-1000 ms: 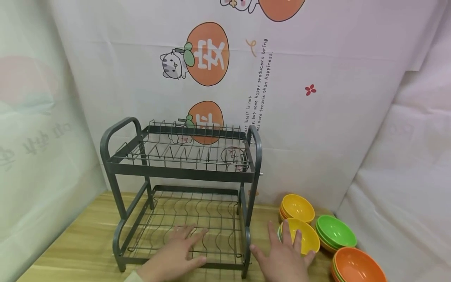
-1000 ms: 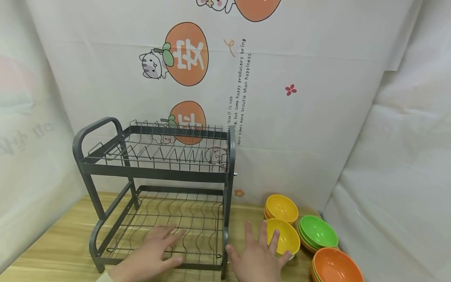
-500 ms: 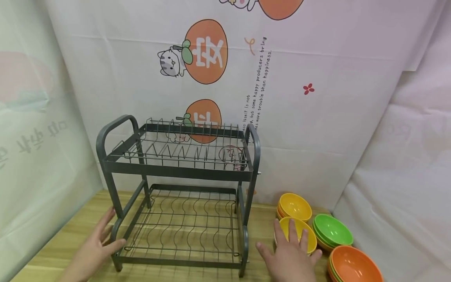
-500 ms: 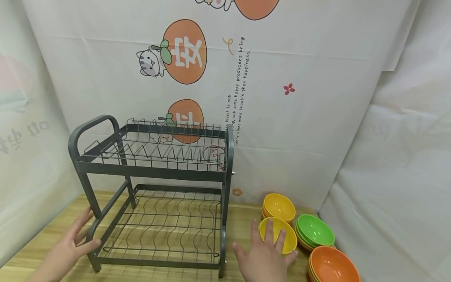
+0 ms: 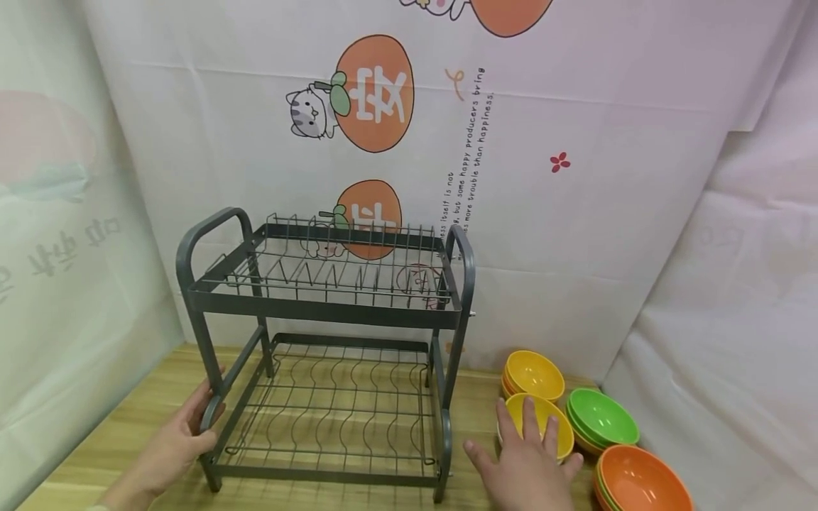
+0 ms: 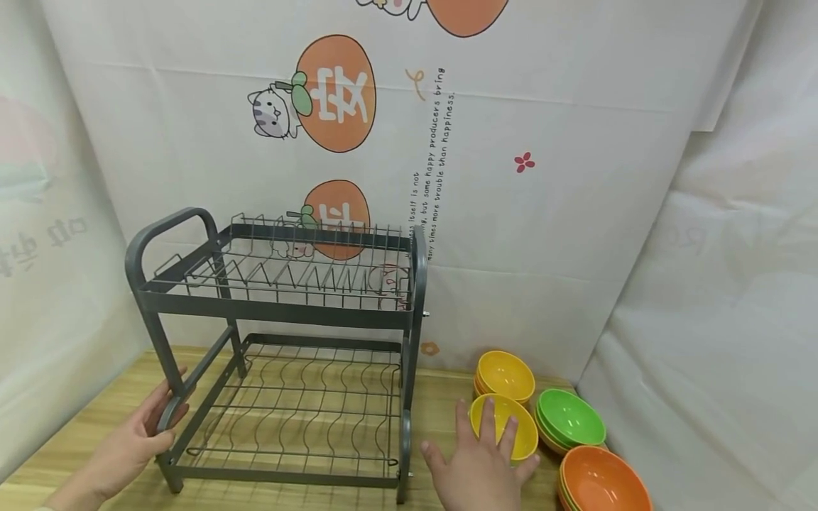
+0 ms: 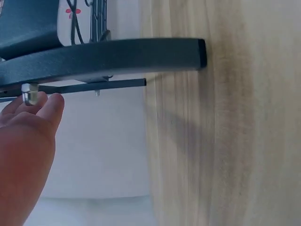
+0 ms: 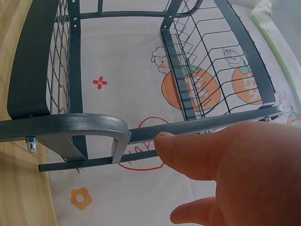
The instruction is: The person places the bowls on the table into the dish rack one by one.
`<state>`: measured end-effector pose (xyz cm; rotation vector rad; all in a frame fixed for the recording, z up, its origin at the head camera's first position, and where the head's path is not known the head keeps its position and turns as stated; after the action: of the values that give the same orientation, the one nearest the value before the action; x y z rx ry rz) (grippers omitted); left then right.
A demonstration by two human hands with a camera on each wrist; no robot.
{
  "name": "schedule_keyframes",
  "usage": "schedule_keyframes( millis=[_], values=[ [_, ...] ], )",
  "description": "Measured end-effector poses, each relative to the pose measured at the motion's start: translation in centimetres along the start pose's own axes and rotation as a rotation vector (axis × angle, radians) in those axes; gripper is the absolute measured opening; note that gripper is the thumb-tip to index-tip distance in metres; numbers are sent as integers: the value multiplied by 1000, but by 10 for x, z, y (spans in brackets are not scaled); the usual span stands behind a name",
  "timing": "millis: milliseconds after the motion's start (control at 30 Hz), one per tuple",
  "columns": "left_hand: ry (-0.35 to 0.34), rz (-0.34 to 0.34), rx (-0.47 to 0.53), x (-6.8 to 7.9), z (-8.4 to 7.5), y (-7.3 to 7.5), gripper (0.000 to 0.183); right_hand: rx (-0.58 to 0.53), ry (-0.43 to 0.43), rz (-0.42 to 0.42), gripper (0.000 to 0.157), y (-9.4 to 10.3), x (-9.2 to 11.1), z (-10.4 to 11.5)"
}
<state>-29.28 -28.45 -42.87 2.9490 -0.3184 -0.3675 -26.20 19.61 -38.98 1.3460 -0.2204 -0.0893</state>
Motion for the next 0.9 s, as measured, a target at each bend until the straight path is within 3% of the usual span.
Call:
schedule_keyframes(
  millis=[200,400,467,533,667,900],
  values=[
    [9,13,-32,0,-1,-1,98,8,11,-22,109,1,0,1],
    [28,112,-46,4,5,-1,91,-20,88,-69,109,16,-5,-20],
    [25,155,-34,8,7,-1,90,-53,111,-71,109,27,-9,-36],
    [24,215,38,10,8,-4,90,-77,113,-62,109,38,-12,-56],
    [27,295,117,12,10,-8,90,-55,92,-7,113,50,-21,-99],
    [38,281,61,15,10,-5,91,-3,68,61,110,51,-34,-172]
  ],
)
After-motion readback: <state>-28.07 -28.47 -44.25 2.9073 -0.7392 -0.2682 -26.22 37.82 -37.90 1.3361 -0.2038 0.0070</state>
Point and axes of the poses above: each hand's wrist, its own x-axis away from the middle knuckle, its own y-axis out of the back of the hand, z = x × y, the point moved 9 cm from there along -x, towards the middle knuckle, and after that the axes turned 7 degrees about x, right-handed, at the moved point
